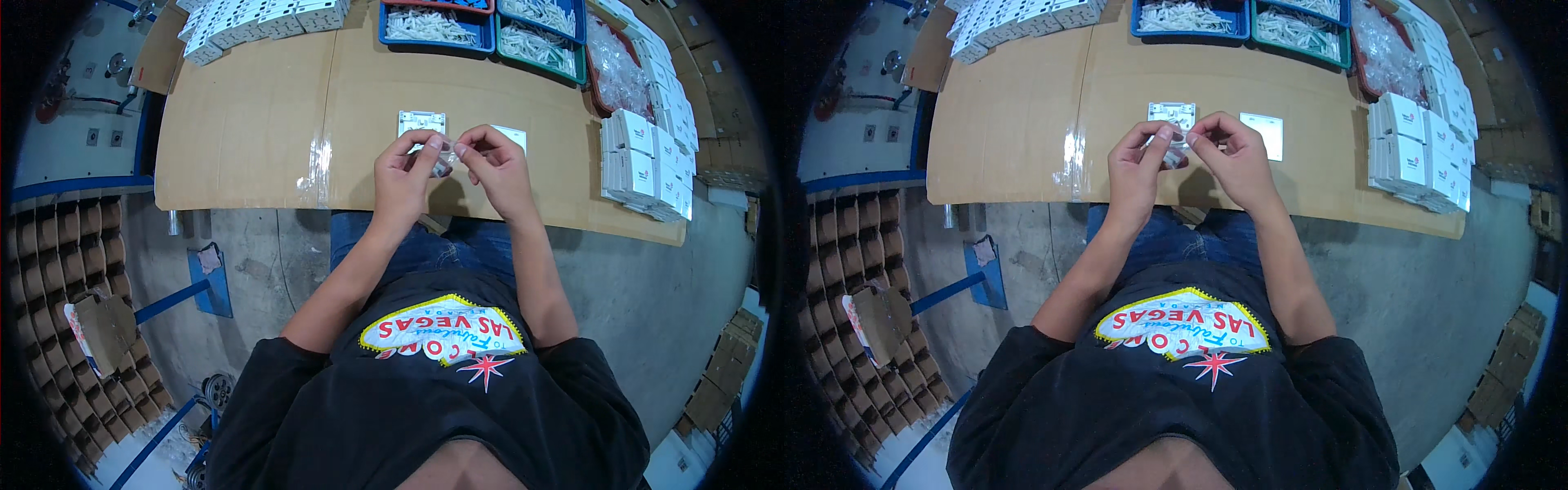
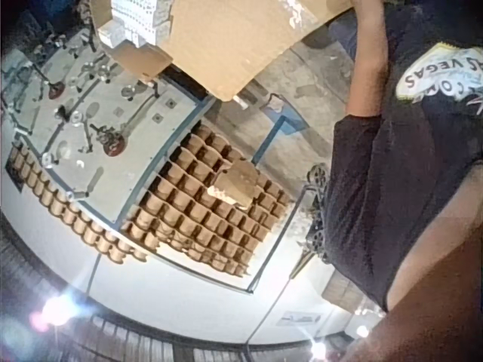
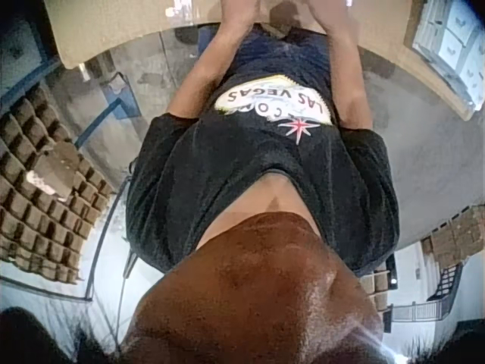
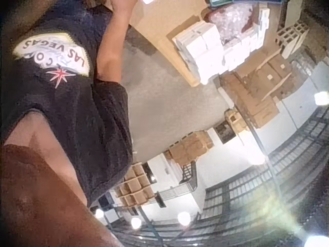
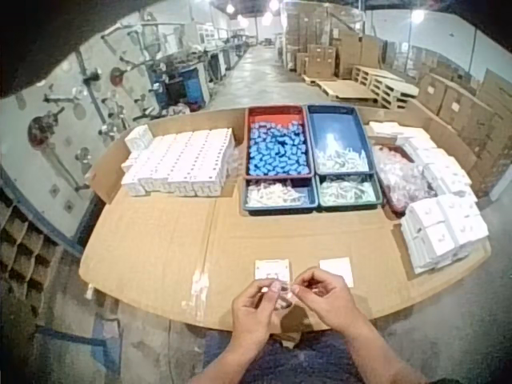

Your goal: The person assembles small electrical components by hand. They open a white cardboard box, place a plastic bag containing white connectors and a blue plastic cap inside, and then close the box. The person repeats this process for multiple units, stacking the finished boxes on the table.

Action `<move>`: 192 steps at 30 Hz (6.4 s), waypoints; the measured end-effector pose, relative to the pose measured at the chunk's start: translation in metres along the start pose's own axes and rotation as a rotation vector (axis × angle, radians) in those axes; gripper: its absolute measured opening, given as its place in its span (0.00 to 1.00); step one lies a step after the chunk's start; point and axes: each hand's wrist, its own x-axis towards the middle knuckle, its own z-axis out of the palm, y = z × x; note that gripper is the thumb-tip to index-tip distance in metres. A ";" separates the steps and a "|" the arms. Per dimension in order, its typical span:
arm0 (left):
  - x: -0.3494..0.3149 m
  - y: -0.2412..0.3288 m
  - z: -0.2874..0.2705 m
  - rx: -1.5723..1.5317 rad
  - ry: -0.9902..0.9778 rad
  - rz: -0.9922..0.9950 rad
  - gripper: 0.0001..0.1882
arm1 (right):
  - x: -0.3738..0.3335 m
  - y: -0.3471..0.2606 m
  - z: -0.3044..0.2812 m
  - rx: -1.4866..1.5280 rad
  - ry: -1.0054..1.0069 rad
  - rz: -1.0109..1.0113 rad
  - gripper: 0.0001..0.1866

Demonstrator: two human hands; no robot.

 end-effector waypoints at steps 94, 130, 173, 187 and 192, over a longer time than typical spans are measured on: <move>0.054 -0.015 -0.086 1.259 -0.367 0.491 0.16 | 0.079 0.039 -0.013 -0.969 -0.437 -0.133 0.09; 0.069 -0.015 -0.101 1.369 -0.331 0.446 0.48 | 0.264 -0.023 -0.085 -0.864 0.072 -0.418 0.11; 0.064 -0.017 -0.097 1.384 -0.308 0.511 0.47 | 0.182 -0.127 -0.028 0.685 -0.265 -0.405 0.18; 0.059 -0.021 -0.097 1.312 -0.261 0.495 0.48 | 0.075 -0.080 0.016 1.146 -0.282 -0.146 0.19; 0.059 -0.023 -0.101 1.301 -0.244 0.512 0.45 | 0.056 -0.064 0.025 0.455 -0.081 -0.406 0.14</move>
